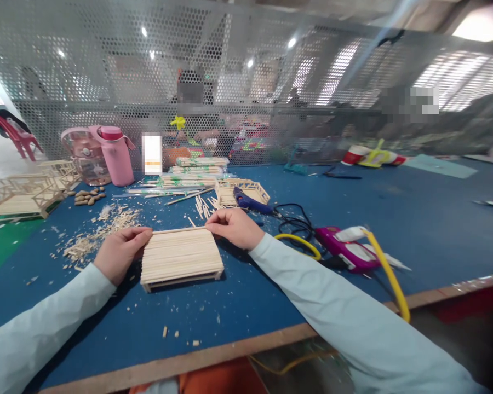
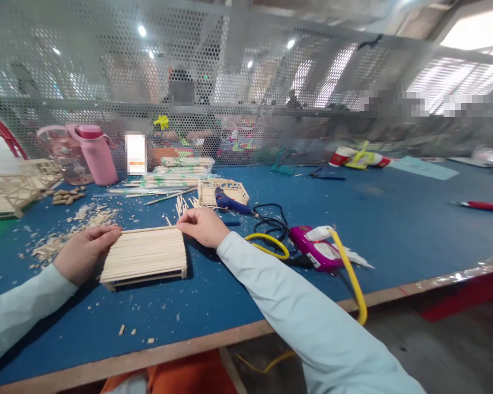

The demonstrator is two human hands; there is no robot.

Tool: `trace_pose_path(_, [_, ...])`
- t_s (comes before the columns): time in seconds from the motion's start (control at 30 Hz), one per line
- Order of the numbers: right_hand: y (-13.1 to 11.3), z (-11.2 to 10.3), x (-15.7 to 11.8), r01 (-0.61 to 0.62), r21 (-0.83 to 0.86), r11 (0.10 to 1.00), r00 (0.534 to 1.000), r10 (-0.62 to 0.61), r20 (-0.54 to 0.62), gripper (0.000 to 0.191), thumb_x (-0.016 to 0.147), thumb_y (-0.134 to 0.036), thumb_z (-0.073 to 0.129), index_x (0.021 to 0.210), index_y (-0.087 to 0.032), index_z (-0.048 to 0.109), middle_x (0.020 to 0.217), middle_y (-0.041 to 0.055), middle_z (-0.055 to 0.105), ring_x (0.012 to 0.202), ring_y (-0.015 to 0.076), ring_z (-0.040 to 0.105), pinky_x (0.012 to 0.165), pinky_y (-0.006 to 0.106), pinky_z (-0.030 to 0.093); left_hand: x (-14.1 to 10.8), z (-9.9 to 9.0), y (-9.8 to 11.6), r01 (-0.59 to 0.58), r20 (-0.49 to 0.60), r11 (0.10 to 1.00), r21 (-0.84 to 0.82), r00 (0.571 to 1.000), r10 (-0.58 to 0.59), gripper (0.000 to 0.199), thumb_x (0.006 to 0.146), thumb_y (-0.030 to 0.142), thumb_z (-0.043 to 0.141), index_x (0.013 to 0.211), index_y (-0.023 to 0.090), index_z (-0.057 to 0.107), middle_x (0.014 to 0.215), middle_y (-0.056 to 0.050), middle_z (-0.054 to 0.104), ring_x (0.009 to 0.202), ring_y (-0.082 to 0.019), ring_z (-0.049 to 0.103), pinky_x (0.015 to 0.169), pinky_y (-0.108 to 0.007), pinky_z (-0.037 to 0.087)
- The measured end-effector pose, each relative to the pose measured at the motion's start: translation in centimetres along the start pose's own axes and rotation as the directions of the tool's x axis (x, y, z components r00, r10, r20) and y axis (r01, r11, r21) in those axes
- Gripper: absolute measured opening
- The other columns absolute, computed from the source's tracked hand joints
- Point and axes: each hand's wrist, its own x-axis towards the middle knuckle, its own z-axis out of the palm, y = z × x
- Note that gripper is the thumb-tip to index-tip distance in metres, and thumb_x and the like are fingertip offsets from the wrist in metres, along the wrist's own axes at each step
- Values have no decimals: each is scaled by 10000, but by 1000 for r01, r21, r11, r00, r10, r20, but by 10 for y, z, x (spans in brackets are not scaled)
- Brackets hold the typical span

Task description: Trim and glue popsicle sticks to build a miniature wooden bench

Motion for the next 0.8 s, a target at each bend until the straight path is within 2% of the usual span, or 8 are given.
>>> trace_pose_path(0.1, [0,0,1,-31,30,999,1000,31,2,108,632,-249,648,657,-150,613,595,-6,608,535,95,527,539,228,440,0,0,-1,-2,4,1000,5,1000,2,392,447,395,771,721,143,647,554,6,641,510,-135,580,495,-241,444])
trace_pose_path(0.27, [2,2,2,-147,196,969,989,147,19,113,610,-212,679,680,-163,605,594,-32,603,525,88,541,563,243,473,2,-2,-1,40,53,998,-39,998,-38,330,467,332,769,703,144,635,567,8,648,515,-127,583,503,-234,448])
trace_pose_path(0.43, [1,2,2,-194,213,958,981,193,28,79,620,-171,674,652,-151,605,565,-36,596,504,76,537,526,217,471,5,-5,4,48,98,999,9,994,-49,299,458,295,771,671,138,634,522,25,616,471,-95,543,477,-208,426])
trace_pose_path(0.6, [-6,3,1,-272,274,923,961,274,29,79,621,-118,660,639,-145,588,549,-46,577,484,59,524,480,186,467,8,-8,8,77,115,997,33,990,-80,308,415,274,786,647,132,639,546,20,616,507,-94,551,504,-205,438])
trace_pose_path(0.8, [-6,4,1,-272,250,929,961,277,15,72,649,-94,626,637,-141,573,531,-45,576,461,56,522,426,160,445,7,-7,3,12,119,999,42,993,-17,327,471,326,766,708,144,635,536,36,599,470,-82,519,448,-186,400])
